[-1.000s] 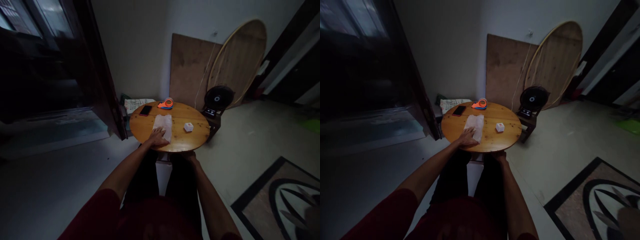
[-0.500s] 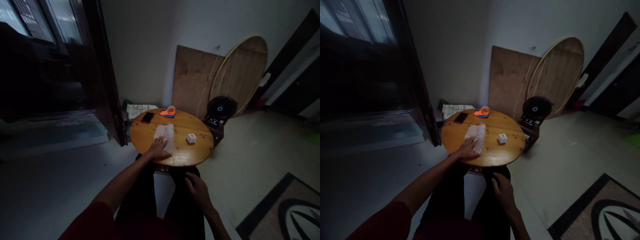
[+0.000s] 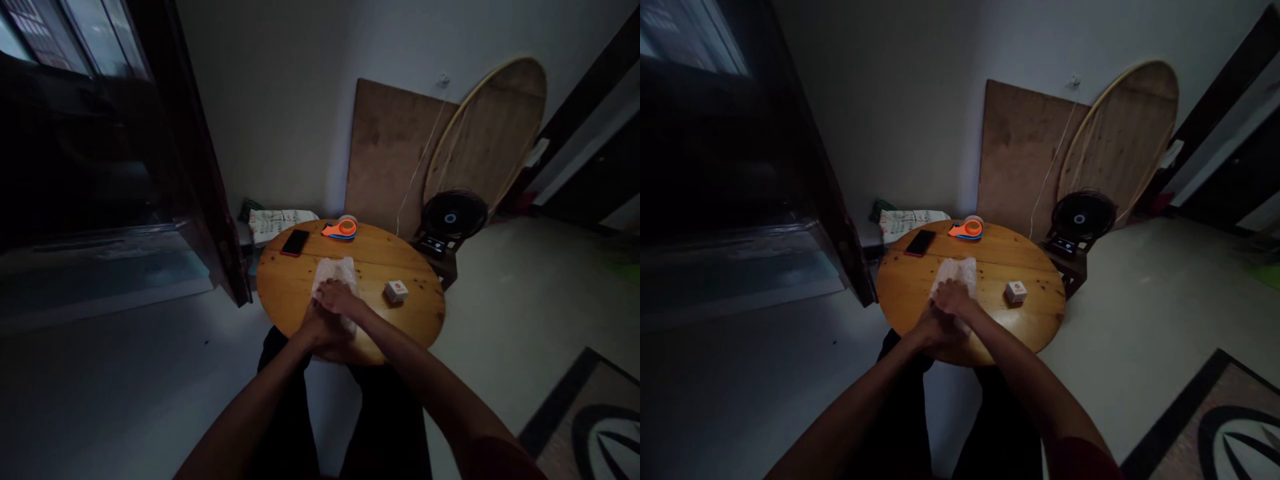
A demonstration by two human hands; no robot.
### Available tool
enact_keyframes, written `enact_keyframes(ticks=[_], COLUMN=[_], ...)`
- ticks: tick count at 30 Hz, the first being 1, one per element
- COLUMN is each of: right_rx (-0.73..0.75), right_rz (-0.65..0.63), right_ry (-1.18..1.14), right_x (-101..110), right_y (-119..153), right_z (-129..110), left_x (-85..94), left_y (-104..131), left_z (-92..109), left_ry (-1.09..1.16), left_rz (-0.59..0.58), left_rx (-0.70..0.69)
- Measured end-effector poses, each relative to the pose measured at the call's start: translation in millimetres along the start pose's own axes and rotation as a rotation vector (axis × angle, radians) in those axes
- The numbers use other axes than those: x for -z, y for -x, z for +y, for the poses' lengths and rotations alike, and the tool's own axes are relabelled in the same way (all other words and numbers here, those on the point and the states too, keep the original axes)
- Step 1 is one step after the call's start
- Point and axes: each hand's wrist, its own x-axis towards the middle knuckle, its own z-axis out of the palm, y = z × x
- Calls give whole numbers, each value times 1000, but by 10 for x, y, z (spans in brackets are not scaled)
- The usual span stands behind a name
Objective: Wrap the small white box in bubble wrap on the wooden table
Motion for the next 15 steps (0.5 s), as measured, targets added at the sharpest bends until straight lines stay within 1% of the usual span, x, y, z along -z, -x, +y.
enact_keyframes(ticks=[2,4,6,7,9,11,13,15], right_rx=[-59,-70,-75,-61,-27,9,21,19], right_rz=[28,38,59,80,135,167,176,179], right_ry=[14,21,20,13,-10,-44,-78,-103], right_x=[-22,-40,-75,-98,-145,-179,-198,-215], right_y=[153,349,525,593,675,694,677,652], right_z=[361,684,917,993,1080,1110,1123,1144], left_x=[-16,-29,-13,13,105,235,364,446], left_y=[43,70,74,67,36,-23,-113,-224], left_z=[-32,-63,-93,-108,-130,-137,-124,-107], left_ry=[2,0,10,22,62,94,62,-2], left_rz=[7,-12,-53,-77,-126,-164,-128,-101], left_rx=[2,13,23,26,23,1,-6,-27])
